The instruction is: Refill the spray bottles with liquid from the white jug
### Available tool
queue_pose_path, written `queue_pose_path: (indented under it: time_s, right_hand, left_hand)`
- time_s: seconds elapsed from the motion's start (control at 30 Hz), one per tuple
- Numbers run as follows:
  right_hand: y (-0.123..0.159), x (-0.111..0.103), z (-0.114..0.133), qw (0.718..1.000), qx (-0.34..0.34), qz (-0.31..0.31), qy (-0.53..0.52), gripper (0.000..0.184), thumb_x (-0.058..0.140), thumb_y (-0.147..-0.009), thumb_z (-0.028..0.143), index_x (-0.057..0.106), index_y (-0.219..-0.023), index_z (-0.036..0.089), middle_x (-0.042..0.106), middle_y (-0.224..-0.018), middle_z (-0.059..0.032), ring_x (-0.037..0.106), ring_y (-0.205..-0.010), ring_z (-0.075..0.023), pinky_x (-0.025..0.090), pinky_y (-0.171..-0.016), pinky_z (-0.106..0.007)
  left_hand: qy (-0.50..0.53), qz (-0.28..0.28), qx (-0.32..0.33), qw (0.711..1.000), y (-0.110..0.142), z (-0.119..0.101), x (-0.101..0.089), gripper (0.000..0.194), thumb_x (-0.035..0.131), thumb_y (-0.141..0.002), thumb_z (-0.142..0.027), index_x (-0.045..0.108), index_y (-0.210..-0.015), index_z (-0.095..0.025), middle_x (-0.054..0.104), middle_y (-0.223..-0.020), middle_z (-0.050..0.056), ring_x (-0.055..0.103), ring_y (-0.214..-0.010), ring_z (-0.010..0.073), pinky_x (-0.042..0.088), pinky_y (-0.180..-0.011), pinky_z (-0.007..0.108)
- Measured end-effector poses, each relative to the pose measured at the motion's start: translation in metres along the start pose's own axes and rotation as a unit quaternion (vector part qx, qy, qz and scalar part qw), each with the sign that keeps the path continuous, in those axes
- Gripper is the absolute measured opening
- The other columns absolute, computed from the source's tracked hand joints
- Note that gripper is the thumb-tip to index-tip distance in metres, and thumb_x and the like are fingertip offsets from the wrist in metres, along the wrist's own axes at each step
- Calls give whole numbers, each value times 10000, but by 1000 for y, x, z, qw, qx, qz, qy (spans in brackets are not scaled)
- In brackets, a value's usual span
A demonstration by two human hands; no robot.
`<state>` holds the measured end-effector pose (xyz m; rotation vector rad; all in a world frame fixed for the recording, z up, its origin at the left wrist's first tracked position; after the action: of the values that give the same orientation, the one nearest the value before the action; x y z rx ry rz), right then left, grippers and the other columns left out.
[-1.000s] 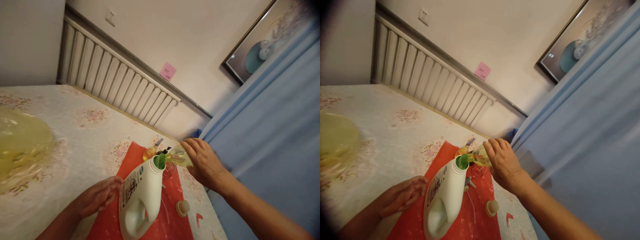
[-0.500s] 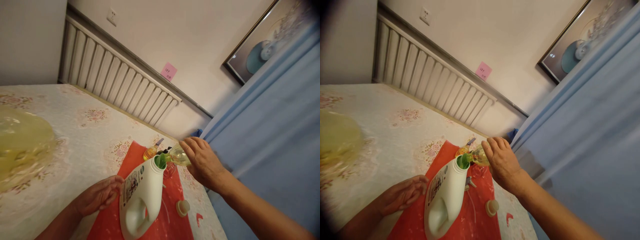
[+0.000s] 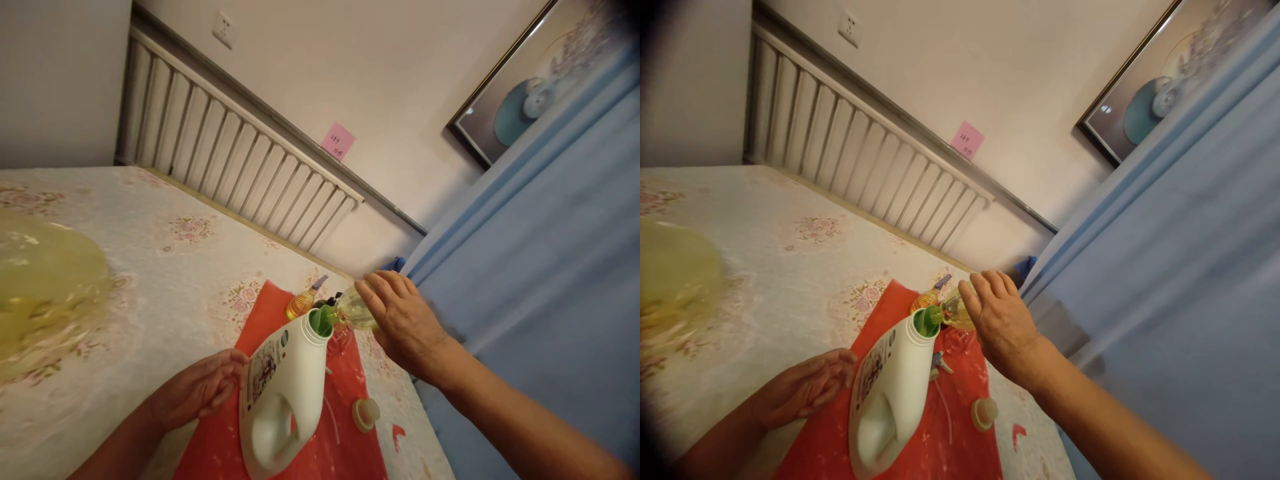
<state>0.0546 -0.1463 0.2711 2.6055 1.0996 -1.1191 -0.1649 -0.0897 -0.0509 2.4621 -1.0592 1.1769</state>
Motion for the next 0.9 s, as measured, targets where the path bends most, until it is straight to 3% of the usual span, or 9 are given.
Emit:
queue_pose_path:
  time_s: [0.63,0.9]
  right_hand:
    - [-2,2,3,1000,-12,-7,12,591,546,-725,42,515,-1311,113,569,-1285,-190,477,-1180,-354,388,-1040,-546]
    - [15,17,3,995,53,-22,-87,634,606,-701,74,500,-1325,87,557,-1303,-196,467,-1186,-341,386,-1055,-524]
  left_hand:
    - [-5,3,2,1000,0,-1,2,300,575,-889,-419,640,-1100,-216,673,-910,61,440,-480,64,216,-365,171]
    - [9,-32,-14,999,6,2,-2,281,557,-913,-388,644,-1124,-225,685,-914,22,450,-511,73,203,-401,179]
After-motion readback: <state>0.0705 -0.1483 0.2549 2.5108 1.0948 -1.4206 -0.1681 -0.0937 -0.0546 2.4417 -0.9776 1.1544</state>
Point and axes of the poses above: each hand's wrist, its own y-axis away from the middle knuckle, its own x-axis out of the palm, z = x × y, the point moved 3 cm from there along -y, towards the middle knuckle
